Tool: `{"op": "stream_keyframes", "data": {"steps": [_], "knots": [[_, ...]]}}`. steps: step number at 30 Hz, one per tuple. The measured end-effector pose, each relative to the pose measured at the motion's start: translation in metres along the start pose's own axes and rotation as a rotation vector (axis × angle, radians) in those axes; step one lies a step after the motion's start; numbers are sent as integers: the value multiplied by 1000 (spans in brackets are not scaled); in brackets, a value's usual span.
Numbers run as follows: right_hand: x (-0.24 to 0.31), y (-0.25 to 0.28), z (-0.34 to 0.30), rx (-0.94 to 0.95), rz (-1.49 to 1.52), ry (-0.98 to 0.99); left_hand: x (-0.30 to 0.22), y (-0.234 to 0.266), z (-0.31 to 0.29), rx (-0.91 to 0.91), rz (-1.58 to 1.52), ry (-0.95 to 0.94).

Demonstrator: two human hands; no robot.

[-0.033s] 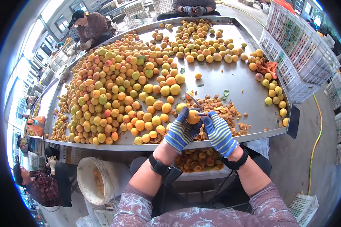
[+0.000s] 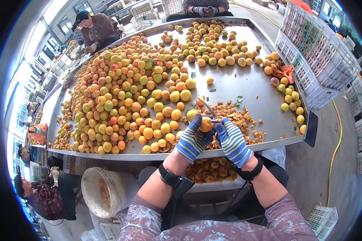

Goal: The person picks up an apricot from a pile, cuts it open with a handheld blade, and removes the pit. They place the pit onto a pile on the table and drop the apricot halves into a container below.

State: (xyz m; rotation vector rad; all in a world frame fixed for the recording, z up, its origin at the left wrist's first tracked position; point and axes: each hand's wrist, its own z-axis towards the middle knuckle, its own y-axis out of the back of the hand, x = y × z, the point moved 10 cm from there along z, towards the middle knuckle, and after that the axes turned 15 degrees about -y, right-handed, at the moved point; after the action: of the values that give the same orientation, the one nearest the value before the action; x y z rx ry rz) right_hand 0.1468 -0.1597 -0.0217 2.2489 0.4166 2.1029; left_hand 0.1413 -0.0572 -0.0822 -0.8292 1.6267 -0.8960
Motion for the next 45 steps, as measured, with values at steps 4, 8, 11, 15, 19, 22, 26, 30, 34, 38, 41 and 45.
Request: {"op": "stream_keyframes", "data": {"steps": [4, 8, 11, 15, 19, 22, 26, 30, 34, 38, 41, 45], "knots": [[8, 12, -5, -160, -145, 150, 11, 0, 3, -107, -22, -22], [19, 12, -12, -249, -347, 215, 11, 12, 3, -162, 34, -87], [14, 11, -12, -253, -341, 183, 10, 19, 6, -133, 130, -143], [-3, 4, -3, -229, -328, 62, 7, 19, 6, -103, 166, -227], [-11, -1, 0, -251, -194, 93, -4, 16, 5, -180, 267, -341], [-47, -19, 12, 78, 340, -252, -15, 6, 6, -115, 512, -394], [-22, -64, -26, 873, 1222, -852, -25, -2, 11, 24, 533, -441], [-4, -57, -28, 834, 1050, -694, -6, 10, 23, -53, -106, -204], [-24, -29, -10, 432, 498, -580, -17, 7, 25, -8, -194, -256], [-9, -19, 0, 190, 136, -49, -17, -3, 20, -47, -107, -293], [-29, -19, 1, 186, 141, -228, -16, 6, 21, -62, -66, -285], [-34, -12, 2, 65, -47, -134, -14, 7, 21, -57, -37, -274]]}}
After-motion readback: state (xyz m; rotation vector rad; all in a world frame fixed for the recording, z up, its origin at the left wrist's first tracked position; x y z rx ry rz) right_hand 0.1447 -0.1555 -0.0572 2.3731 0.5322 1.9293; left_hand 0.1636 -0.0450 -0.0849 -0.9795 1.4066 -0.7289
